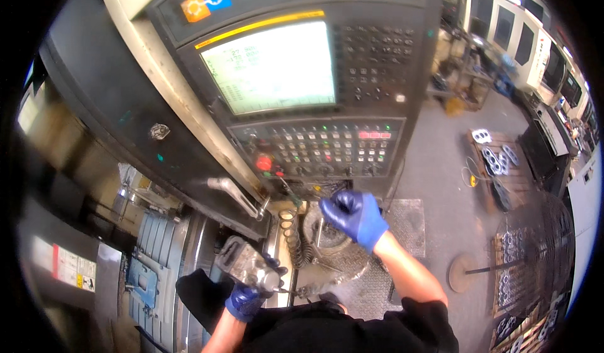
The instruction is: The person operates a CNC machine, interacting with the control panel and manipulating tools inside the machine enclosure. They use a digital caliper to measure a metal workpiece and adjust the machine settings via the keypad.
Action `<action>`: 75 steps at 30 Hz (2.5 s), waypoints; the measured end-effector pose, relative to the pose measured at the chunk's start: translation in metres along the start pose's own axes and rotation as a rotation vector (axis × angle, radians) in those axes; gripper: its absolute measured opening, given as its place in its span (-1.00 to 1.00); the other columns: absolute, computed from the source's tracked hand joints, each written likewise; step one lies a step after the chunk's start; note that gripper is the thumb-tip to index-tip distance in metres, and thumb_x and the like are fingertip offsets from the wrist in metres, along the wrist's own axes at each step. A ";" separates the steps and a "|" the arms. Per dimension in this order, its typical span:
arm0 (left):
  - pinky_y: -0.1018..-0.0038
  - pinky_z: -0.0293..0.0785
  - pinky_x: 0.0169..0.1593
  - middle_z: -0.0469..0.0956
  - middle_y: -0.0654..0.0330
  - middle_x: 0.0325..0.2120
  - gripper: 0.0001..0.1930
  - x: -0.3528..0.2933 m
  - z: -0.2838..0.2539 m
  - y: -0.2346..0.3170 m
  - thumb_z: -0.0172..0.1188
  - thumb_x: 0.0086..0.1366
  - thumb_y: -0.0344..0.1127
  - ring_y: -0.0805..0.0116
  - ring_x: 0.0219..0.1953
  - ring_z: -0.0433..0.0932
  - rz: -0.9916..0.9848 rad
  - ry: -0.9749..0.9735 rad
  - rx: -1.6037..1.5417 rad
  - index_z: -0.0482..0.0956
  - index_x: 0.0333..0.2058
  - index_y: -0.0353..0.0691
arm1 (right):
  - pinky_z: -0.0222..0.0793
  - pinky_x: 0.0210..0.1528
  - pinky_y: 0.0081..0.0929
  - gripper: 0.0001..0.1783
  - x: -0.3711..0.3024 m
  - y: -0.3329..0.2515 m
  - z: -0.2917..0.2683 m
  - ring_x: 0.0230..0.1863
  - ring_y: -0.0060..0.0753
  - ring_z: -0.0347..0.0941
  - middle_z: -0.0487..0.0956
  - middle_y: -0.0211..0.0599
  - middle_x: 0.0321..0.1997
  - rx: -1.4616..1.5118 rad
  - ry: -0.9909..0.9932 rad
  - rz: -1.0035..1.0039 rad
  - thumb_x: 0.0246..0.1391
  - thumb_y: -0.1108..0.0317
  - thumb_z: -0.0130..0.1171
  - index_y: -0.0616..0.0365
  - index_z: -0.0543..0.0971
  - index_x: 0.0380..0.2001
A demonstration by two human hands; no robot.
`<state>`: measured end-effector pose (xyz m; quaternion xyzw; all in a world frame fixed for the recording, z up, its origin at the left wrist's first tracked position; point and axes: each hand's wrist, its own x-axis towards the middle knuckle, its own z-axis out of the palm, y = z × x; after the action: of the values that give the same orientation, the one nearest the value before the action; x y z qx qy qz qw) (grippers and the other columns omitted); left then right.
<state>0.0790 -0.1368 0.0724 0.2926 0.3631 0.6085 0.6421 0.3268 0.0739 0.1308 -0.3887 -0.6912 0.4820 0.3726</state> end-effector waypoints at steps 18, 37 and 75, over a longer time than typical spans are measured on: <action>0.51 0.46 -0.18 0.50 0.30 -0.10 -0.19 0.117 -0.018 0.001 0.45 0.17 -0.34 0.51 -0.14 0.49 -0.512 -0.408 0.411 0.21 0.33 -0.21 | 0.48 -0.26 -0.49 -0.77 -0.090 0.056 0.016 -0.35 -0.68 0.48 0.69 -0.26 -0.40 0.055 0.224 0.358 0.17 0.33 0.29 0.34 0.65 -0.27; 0.50 0.45 0.06 0.54 0.27 -0.05 -0.31 0.125 -0.084 -0.028 0.42 0.24 -0.24 0.46 -0.03 0.50 -0.495 -0.136 0.476 0.31 0.27 -0.25 | 0.45 -0.27 -0.43 -0.74 0.008 0.026 0.065 -0.39 -0.57 0.47 0.65 -0.10 -0.37 -0.056 0.067 0.064 0.17 0.28 0.29 0.28 0.66 -0.21; 0.47 0.46 -0.05 0.57 0.23 -0.07 -0.37 0.131 -0.082 -0.038 0.43 0.22 -0.11 0.44 -0.09 0.51 -0.424 0.063 0.395 0.44 0.16 -0.30 | 0.47 -0.25 -0.59 -0.82 0.016 -0.016 0.006 -0.34 -0.66 0.55 0.70 -0.34 -0.38 -0.039 0.417 -0.070 0.23 0.37 0.23 0.29 0.69 -0.25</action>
<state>0.0326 -0.0152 -0.0194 0.3105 0.5471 0.3872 0.6740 0.3117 0.0820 0.1468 -0.4629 -0.6215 0.3645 0.5163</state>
